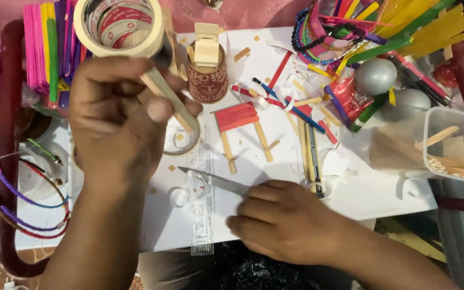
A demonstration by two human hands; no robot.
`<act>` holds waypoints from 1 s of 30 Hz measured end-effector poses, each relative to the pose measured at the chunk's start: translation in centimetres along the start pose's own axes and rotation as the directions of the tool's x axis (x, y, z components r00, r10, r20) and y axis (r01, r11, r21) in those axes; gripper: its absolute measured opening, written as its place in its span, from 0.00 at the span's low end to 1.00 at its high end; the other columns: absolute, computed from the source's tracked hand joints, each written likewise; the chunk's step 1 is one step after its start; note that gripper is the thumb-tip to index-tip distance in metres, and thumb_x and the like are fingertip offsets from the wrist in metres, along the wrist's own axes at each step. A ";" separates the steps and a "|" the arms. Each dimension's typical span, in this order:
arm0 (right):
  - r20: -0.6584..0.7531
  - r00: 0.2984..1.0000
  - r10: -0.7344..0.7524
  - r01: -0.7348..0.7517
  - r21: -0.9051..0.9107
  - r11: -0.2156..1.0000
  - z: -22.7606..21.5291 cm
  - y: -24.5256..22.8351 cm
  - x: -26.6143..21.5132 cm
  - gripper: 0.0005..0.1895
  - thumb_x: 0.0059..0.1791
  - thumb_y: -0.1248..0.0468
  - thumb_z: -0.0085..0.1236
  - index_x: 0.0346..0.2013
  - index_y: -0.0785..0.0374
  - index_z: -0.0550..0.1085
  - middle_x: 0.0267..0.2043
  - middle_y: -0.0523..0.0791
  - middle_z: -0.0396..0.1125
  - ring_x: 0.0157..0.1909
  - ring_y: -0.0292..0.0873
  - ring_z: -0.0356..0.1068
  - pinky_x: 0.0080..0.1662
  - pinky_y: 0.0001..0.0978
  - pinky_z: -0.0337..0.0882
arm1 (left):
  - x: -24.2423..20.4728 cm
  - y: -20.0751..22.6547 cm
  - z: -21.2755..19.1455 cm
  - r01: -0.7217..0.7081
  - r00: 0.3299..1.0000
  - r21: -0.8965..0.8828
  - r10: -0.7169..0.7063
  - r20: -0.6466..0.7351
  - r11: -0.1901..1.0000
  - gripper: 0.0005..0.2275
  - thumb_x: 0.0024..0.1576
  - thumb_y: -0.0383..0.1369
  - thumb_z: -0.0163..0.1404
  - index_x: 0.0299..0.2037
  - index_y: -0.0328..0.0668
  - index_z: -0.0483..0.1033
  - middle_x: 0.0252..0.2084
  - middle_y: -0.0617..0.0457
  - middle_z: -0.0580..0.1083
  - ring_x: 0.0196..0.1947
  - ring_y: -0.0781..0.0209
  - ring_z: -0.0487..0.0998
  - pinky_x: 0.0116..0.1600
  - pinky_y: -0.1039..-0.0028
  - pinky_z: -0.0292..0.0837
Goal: Assembling a miniature wooden structure using popsicle sticks and glue
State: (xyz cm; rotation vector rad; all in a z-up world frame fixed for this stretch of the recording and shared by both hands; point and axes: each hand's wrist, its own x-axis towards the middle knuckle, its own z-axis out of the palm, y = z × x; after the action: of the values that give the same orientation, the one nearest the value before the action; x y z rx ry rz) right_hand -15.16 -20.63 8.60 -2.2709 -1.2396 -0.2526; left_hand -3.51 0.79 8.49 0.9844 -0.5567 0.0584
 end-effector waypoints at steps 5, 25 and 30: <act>-0.010 1.000 0.020 -0.022 -0.308 0.951 5.8 -2.0 -0.5 0.14 0.56 0.56 0.54 0.56 0.54 0.74 0.59 0.44 0.69 0.54 0.49 0.68 0.50 0.48 0.67 | 0.3 0.1 -0.3 0.022 0.996 0.007 -0.022 -0.084 1.000 0.17 0.62 0.26 0.58 0.59 0.41 0.67 0.50 0.41 0.75 0.55 0.58 0.80 0.54 0.63 0.88; -0.284 0.958 -0.040 0.044 0.010 0.999 2.7 -5.1 -1.3 0.11 0.56 0.59 0.64 0.51 0.59 0.78 0.49 0.37 0.75 0.48 0.35 0.77 0.47 0.34 0.72 | 0.8 0.0 -0.8 0.072 0.994 -0.060 -0.076 -0.074 0.996 0.16 0.60 0.26 0.60 0.56 0.39 0.71 0.48 0.41 0.78 0.49 0.56 0.81 0.52 0.63 0.88; -0.249 0.954 0.168 -0.090 0.299 0.950 -6.1 -5.9 -4.3 0.12 0.59 0.61 0.48 0.58 0.49 0.65 0.61 0.45 0.73 0.66 0.53 0.82 0.74 0.64 0.71 | 0.9 -0.5 0.1 0.146 0.989 -0.169 -0.139 0.049 0.975 0.14 0.62 0.21 0.55 0.56 0.35 0.69 0.48 0.42 0.78 0.53 0.53 0.82 0.52 0.65 0.88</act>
State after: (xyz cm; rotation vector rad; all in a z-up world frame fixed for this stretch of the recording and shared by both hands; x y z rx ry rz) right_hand -21.90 -24.46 14.14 -1.9815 -0.9153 -0.3045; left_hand -2.70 0.24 8.59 0.8549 -0.5143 -0.1345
